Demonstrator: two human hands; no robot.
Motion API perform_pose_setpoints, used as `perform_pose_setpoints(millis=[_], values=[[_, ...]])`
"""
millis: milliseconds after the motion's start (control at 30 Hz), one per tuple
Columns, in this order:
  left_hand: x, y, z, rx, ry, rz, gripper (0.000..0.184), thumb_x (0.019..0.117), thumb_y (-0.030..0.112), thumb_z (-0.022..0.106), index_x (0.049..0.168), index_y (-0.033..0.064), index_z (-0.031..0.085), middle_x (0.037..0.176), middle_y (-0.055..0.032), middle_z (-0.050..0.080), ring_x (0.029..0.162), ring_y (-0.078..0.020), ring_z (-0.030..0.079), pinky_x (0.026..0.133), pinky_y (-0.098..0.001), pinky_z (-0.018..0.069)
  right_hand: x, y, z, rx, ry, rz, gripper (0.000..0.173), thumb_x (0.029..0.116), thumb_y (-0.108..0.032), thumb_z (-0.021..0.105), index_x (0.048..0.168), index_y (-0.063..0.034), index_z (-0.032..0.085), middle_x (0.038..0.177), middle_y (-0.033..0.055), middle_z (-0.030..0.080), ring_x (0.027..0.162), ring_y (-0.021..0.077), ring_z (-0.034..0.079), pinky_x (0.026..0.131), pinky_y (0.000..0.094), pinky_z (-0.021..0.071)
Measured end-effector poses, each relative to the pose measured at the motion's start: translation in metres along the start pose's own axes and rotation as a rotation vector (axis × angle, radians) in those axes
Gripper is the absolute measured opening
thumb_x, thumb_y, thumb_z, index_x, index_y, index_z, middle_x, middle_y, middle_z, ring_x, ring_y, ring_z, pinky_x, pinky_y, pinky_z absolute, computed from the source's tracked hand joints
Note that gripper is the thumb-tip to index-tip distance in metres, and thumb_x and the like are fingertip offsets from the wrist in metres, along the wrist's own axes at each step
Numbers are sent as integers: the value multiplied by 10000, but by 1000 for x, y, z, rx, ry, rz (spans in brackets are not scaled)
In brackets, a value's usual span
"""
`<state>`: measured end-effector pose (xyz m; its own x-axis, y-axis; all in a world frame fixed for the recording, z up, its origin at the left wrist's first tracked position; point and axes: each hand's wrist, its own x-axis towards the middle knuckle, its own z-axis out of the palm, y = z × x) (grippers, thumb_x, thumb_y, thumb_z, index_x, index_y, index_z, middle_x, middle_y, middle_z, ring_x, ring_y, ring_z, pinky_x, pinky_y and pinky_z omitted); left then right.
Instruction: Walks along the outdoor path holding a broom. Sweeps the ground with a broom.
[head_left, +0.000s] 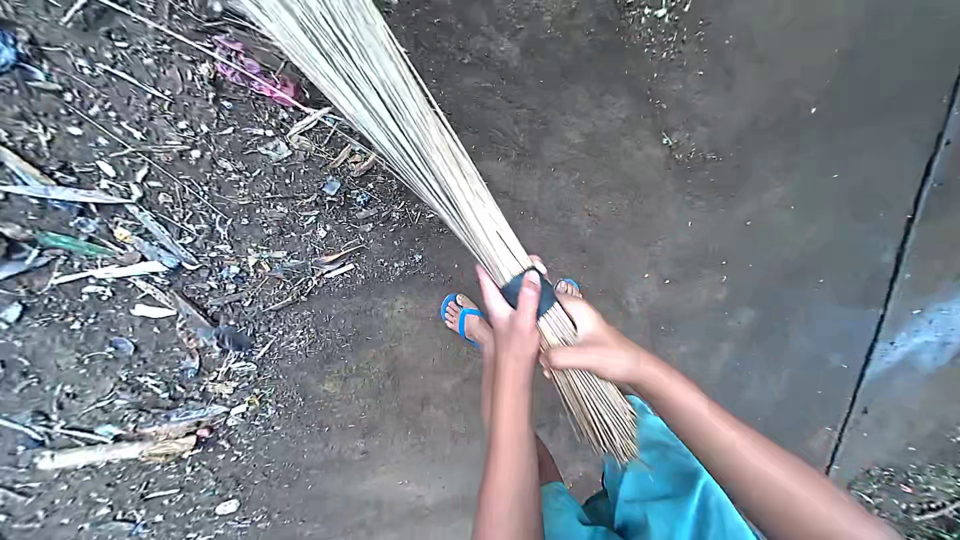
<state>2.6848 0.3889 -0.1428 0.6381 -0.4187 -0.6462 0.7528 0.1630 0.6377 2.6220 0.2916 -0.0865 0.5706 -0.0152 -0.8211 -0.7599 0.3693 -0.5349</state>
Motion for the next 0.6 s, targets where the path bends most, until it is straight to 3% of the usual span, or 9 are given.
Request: perform_pose_setpoints(millis=[67, 100, 200, 267, 367, 433, 500, 533, 600], values=[[-63, -4, 13, -76, -101, -128, 819, 911, 204, 632, 1496, -111, 152, 1087, -127, 658, 968, -165, 686, 898, -350, 591, -73, 20, 22, -4, 166, 13, 642, 702, -151, 806, 1275, -65, 529, 992, -7, 711, 778, 116, 720, 686, 323, 650], [-93, -5, 16, -119, -162, -216, 809, 899, 186, 640, 1472, -135, 167, 1058, -110, 662, 945, -137, 685, 891, -326, 587, -107, 29, 37, -11, 255, 21, 639, 699, -128, 809, 1266, -56, 524, 986, -22, 718, 775, 103, 723, 689, 313, 651], [-154, -20, 7, -324, -260, -487, 633, 917, 108, 601, 1426, -102, 289, 999, -90, 675, 906, -132, 686, 883, -314, 577, -164, 40, 81, -18, 434, 140, 538, 723, 12, 771, 1198, 3, 519, 897, 2, 736, 723, 119, 733, 680, 321, 656], [-173, -30, -25, -376, -143, -573, 515, 920, 115, 585, 1358, -85, 402, 950, -102, 708, 853, -154, 708, 832, -321, 596, -159, 54, 106, -5, 400, 265, 473, 753, -48, 774, 1170, 2, 556, 879, 34, 735, 727, 144, 734, 695, 349, 657], [-194, -26, -114, -315, 228, -442, 482, 910, 226, 599, 1280, -50, 459, 936, -119, 720, 827, -172, 722, 778, -324, 617, -100, 74, 149, -136, -15, 356, 538, 762, -241, 827, 1195, -5, 613, 1000, 66, 729, 904, 149, 722, 858, 370, 613], [-197, -13, -177, -410, 395, -226, 555, 826, 344, 765, 1222, 26, 540, 961, -103, 722, 836, -171, 722, 754, -305, 614, -50, 74, 188, -324, -324, 276, 643, 779, -337, 840, 1254, 33, 615, 1127, 180, 700, 1063, 264, 682, 965, 476, 539], [-203, 15, -210, -553, 464, -51, 476, 767, 358, 850, 1102, 72, 670, 981, -71, 726, 855, -146, 720, 745, -261, 598, -21, 71, 222, -373, -559, 182, 762, 819, -385, 834, 1323, 102, 535, 1138, 316, 657, 1064, 441, 662, 925, 629, 512], [-202, 29, -213, -560, 490, 23, 419, 777, 349, 841, 1061, 82, 688, 981, -57, 727, 861, -133, 719, 750, -244, 593, -10, 68, 231, -390, -657, 148, 785, 842, -411, 809, 1331, 117, 496, 1112, 326, 646, 1026, 460, 661, 879, 641, 515], [-191, 43, -200, -424, 572, 132, 326, 854, 325, 752, 1054, 93, 642, 960, -50, 720, 846, -126, 714, 749, -243, 596, 4, 67, 223, -399, -737, 131, 684, 845, -423, 812, 1202, 114, 583, 1003, 290, 664, 916, 425, 677, 782, 626, 527]])
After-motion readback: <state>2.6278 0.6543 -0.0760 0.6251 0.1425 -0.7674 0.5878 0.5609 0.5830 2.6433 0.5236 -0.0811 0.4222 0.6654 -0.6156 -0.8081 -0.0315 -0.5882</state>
